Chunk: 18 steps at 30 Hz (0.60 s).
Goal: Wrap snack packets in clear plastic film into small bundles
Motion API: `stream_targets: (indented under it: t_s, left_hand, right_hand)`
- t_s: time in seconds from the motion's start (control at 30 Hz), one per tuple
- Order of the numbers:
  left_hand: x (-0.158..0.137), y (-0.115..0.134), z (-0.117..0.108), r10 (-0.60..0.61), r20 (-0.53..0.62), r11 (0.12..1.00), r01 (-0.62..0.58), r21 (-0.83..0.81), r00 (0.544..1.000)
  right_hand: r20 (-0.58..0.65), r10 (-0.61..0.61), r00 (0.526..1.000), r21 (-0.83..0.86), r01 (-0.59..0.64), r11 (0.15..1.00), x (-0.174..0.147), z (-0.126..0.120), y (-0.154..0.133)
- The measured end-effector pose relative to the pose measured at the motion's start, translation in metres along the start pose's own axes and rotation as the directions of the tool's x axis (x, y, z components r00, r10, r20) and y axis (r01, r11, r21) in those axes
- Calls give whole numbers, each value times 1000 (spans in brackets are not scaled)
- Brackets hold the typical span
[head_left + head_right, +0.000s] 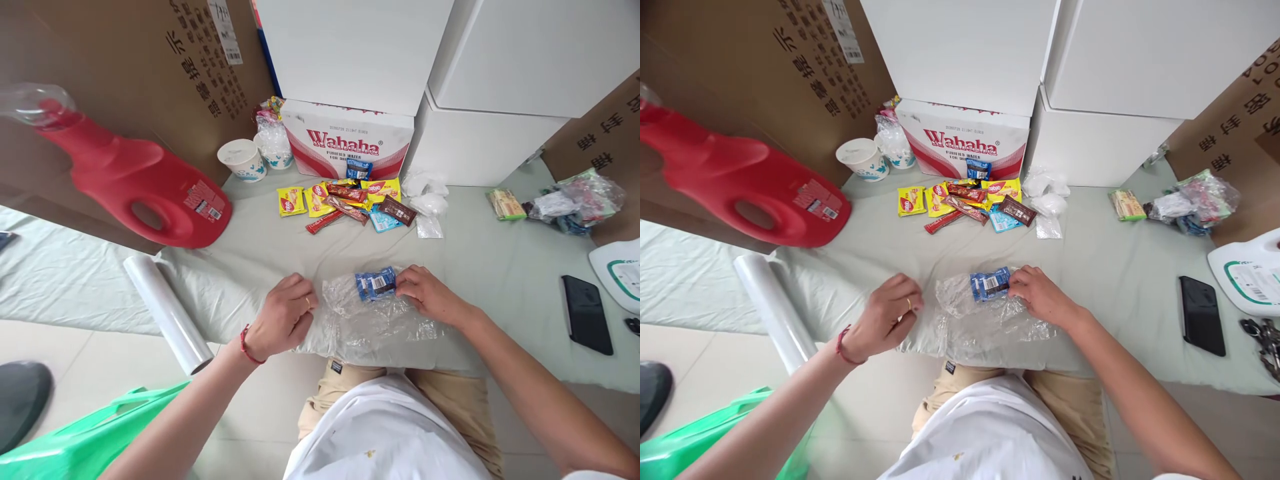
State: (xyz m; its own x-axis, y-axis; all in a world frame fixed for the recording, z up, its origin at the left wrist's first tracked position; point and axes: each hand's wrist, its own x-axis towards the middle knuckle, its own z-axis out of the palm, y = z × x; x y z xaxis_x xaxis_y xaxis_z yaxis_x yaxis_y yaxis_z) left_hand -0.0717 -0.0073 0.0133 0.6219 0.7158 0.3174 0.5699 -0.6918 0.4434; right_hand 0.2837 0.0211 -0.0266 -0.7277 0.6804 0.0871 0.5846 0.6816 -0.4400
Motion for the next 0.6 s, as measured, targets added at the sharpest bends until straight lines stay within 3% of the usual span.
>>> stream_targets:
  t_s: [0.07, 0.1, 0.17, 0.23, 0.33, 0.5, 0.6]
  left_hand:
    - [24, 13, 1, 3, -81, 1000, -5, -27, 997]
    - [37, 18, 6, 31, -67, 999, -34, -37, 997]
    - [60, 25, 22, 102, 75, 995, -101, -28, 992]
    - [73, 25, 40, 130, 261, 989, -145, 36, 957]
    - [73, 17, 62, 117, 428, 975, -186, 124, 896]
    - [57, 8, 72, 88, 447, 976, -167, 141, 890]
    - [56, 10, 71, 67, 452, 984, -134, 118, 890]
  right_hand:
    - [-18, -6, 1000, -9, 6, 1000, -1, -1, -3]
    - [-20, -7, 1000, -14, 7, 1000, -1, -2, -5]
    - [-17, -7, 1000, -26, 7, 1000, -5, -6, -9]
    - [-49, -5, 999, -36, 3, 999, -14, -12, -15]
    - [-134, 2, 991, -47, -8, 999, -35, -13, -28]
    - [-171, 16, 985, -94, -33, 995, -64, 28, -54]
    - [-280, 31, 960, -123, -67, 990, -68, 51, -64]
